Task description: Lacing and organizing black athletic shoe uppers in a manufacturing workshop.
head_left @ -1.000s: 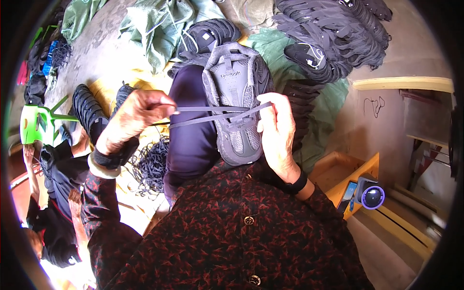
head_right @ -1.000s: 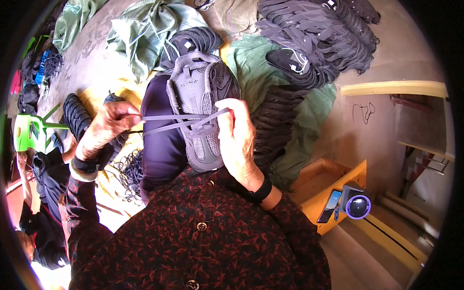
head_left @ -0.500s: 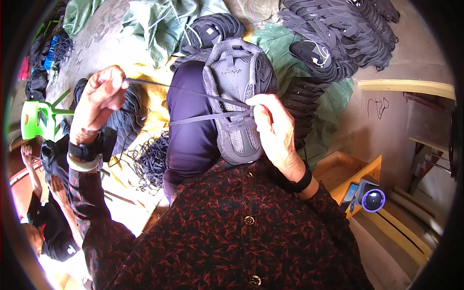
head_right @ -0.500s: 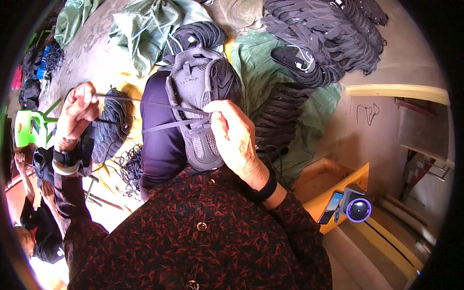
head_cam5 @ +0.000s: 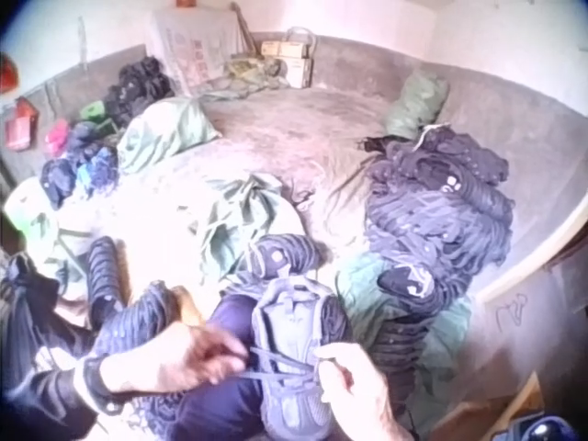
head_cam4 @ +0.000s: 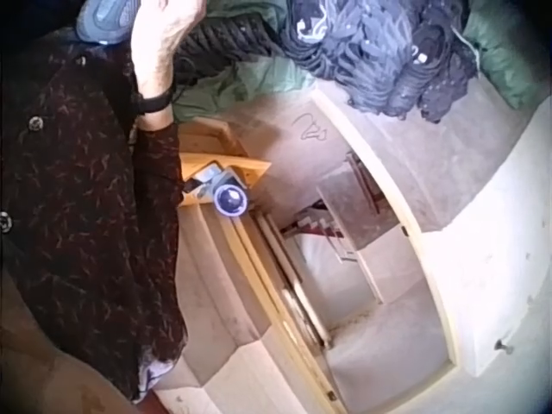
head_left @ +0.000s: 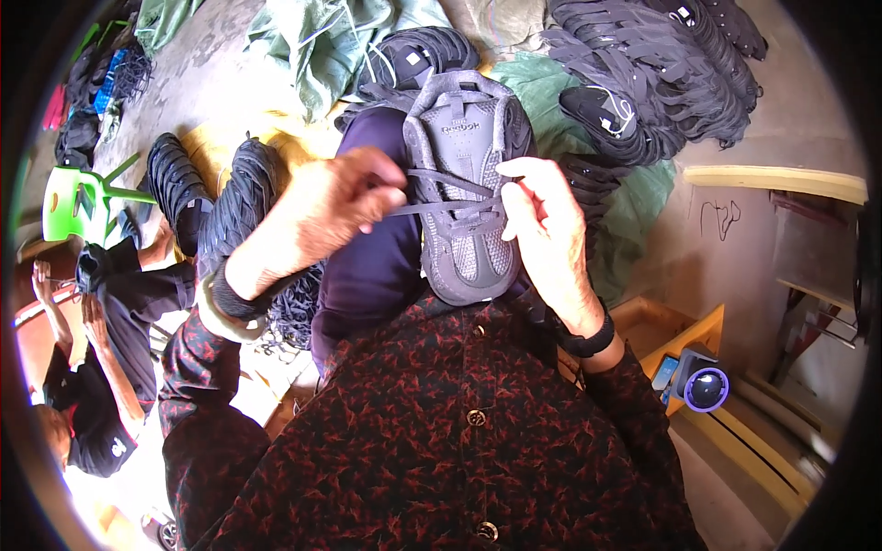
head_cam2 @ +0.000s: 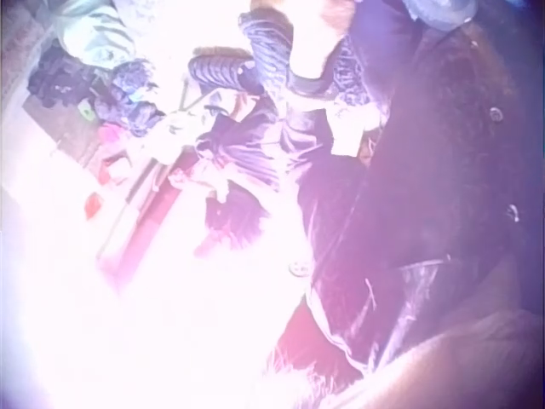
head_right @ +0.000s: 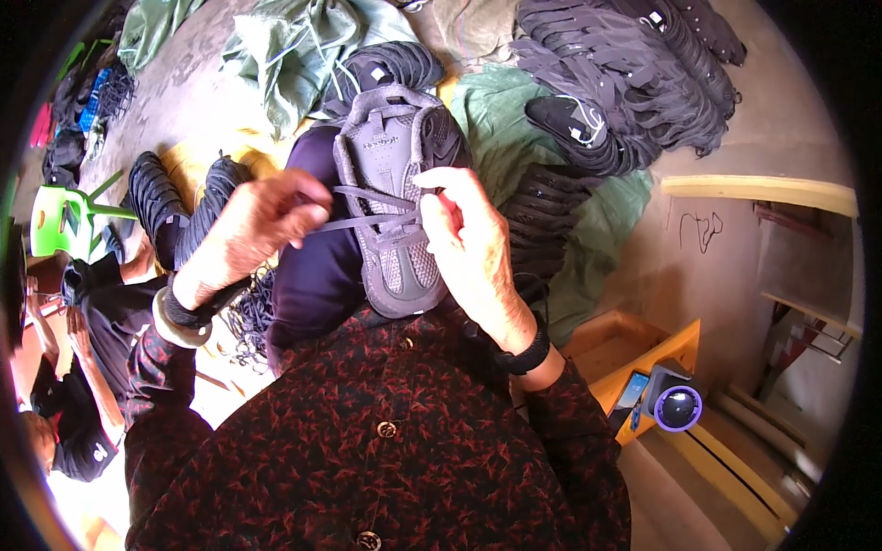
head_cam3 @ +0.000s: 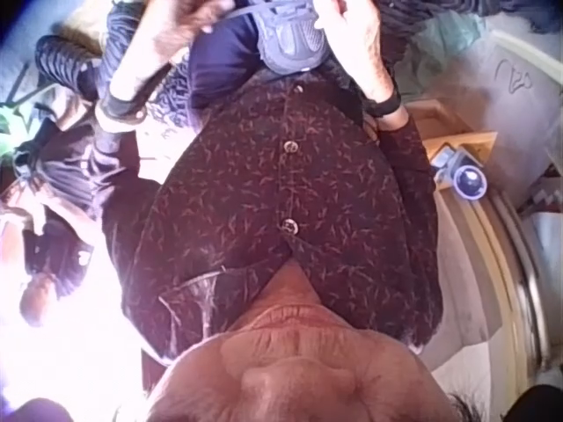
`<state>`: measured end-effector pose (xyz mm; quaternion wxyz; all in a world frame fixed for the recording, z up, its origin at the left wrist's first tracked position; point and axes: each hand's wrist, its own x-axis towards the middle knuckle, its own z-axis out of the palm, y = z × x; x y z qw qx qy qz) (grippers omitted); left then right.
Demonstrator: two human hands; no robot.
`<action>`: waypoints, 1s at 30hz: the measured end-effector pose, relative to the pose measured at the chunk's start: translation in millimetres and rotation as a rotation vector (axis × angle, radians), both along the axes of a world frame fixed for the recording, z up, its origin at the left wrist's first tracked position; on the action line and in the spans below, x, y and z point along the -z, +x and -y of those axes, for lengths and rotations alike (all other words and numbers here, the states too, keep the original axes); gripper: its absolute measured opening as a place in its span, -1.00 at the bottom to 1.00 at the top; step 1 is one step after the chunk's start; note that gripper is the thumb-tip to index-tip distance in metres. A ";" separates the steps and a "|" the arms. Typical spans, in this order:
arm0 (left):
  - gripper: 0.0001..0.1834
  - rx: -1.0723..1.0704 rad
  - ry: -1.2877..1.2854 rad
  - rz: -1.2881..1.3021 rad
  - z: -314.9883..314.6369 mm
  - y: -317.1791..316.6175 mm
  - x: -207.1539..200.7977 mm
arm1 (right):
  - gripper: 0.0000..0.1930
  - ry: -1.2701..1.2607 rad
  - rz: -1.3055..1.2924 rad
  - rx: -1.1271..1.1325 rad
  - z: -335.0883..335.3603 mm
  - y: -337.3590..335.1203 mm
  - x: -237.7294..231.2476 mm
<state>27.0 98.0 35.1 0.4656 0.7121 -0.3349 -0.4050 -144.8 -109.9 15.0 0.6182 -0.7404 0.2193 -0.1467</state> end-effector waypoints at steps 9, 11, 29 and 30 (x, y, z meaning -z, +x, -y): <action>-0.83 0.149 0.194 -0.079 -5.9 20.0 6.8 | -0.85 -0.383 0.015 -0.160 3.8 8.0 -30.6; -0.84 0.151 0.259 -0.037 -26.4 29.1 0.2 | -0.86 -0.499 0.027 -0.227 7.7 16.7 -39.5; -0.73 0.158 -0.008 -0.314 -54.5 16.1 -84.2 | -0.56 -0.017 -0.119 -1.199 -35.1 122.7 -71.1; -0.73 0.185 -0.008 -0.278 -55.8 15.6 -84.9 | -0.60 -0.060 -0.111 -1.229 -36.5 124.3 -70.1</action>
